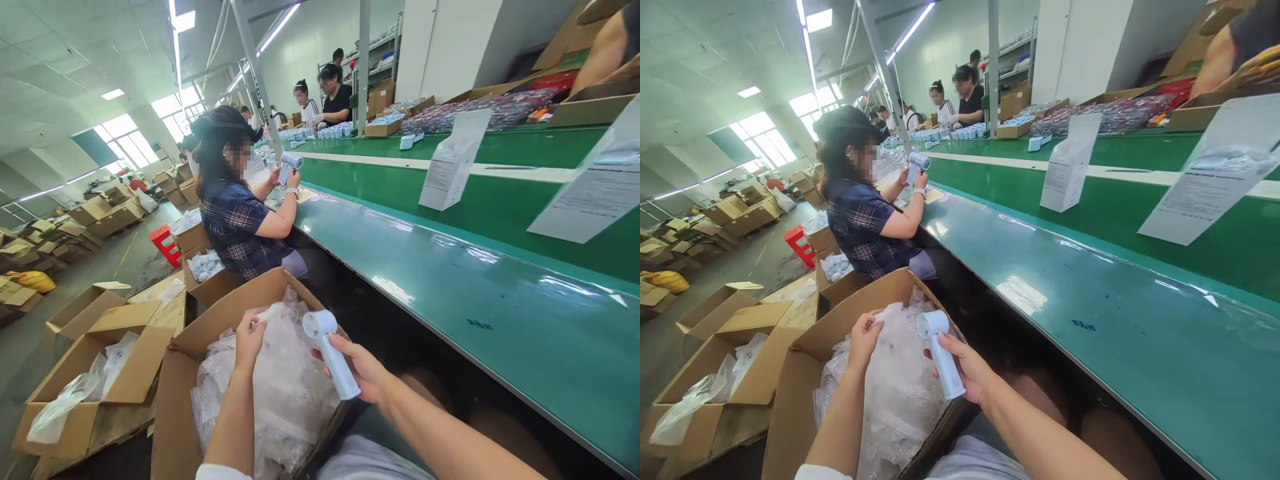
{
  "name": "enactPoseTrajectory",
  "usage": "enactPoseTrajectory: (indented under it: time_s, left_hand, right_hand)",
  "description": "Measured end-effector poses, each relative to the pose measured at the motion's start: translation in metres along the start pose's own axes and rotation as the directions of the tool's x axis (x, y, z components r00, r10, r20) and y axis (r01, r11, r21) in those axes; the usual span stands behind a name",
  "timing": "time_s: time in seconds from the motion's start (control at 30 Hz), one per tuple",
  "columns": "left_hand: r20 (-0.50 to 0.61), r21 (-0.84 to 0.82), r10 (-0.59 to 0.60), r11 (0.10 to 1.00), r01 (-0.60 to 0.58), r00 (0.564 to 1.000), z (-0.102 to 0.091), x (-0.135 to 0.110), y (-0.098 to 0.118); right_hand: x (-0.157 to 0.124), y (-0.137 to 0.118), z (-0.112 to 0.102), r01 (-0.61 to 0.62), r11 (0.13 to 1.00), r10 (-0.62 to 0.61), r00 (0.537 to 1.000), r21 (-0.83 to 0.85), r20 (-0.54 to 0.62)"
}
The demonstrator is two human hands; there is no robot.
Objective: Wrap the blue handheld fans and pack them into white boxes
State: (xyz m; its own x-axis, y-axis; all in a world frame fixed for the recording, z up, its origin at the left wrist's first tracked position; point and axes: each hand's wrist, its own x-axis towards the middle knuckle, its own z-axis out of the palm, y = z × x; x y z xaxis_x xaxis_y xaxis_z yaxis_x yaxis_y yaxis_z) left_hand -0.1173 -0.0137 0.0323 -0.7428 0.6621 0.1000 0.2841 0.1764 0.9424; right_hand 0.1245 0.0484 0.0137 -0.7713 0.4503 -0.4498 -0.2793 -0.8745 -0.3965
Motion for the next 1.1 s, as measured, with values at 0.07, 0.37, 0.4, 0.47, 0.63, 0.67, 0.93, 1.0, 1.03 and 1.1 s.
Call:
enactPoseTrajectory:
  time_s: [0.07,0.37,0.4,0.47,0.63,0.67,0.93,1.0,1.03,1.1]
  left_hand:
    - [0.071,-0.134,-0.056,0.989,0.065,0.996,0.001,-0.014,0.008]
    - [0.485,-0.353,0.007,0.916,0.188,0.875,0.039,-0.051,0.053]
    - [0.361,-0.306,0.018,0.947,0.100,0.932,0.040,-0.051,0.055]
    - [0.072,-0.197,0.093,0.977,-0.077,0.993,0.045,-0.055,0.059]
    - [0.472,-0.383,-0.052,0.887,0.258,0.880,0.082,-0.088,0.079]
    - [0.558,-0.414,-0.098,0.828,0.378,0.824,0.091,-0.094,0.082]
    - [0.382,-0.359,0.079,0.931,0.069,0.921,0.111,-0.102,0.064]
    - [0.359,-0.323,0.058,0.944,0.066,0.932,0.109,-0.100,0.063]
    - [0.369,-0.340,0.015,0.933,0.119,0.929,0.110,-0.100,0.065]
    - [0.395,-0.430,-0.092,0.861,0.273,0.914,0.114,-0.099,0.070]
  right_hand:
    - [-0.006,-0.009,0.000,0.035,0.999,-0.033,0.994,-0.021,0.103]
    - [-0.037,-0.044,0.009,0.212,0.950,-0.117,0.921,-0.227,0.370]
    - [-0.039,-0.043,0.007,0.223,0.956,-0.144,0.923,-0.191,0.358]
    - [-0.046,-0.040,0.000,0.220,0.968,-0.170,0.927,-0.118,0.335]
    - [-0.058,-0.028,-0.009,0.207,0.974,-0.155,0.900,-0.086,0.407]
    - [-0.059,-0.026,-0.010,0.206,0.973,-0.145,0.890,-0.099,0.432]
    - [-0.082,-0.027,-0.022,0.346,0.915,-0.276,0.912,-0.207,0.302]
    - [-0.092,-0.030,-0.025,0.390,0.896,-0.333,0.906,-0.212,0.259]
    - [-0.098,-0.033,-0.026,0.399,0.887,-0.345,0.907,-0.232,0.242]
    - [-0.107,-0.038,-0.027,0.418,0.848,-0.363,0.906,-0.326,0.218]
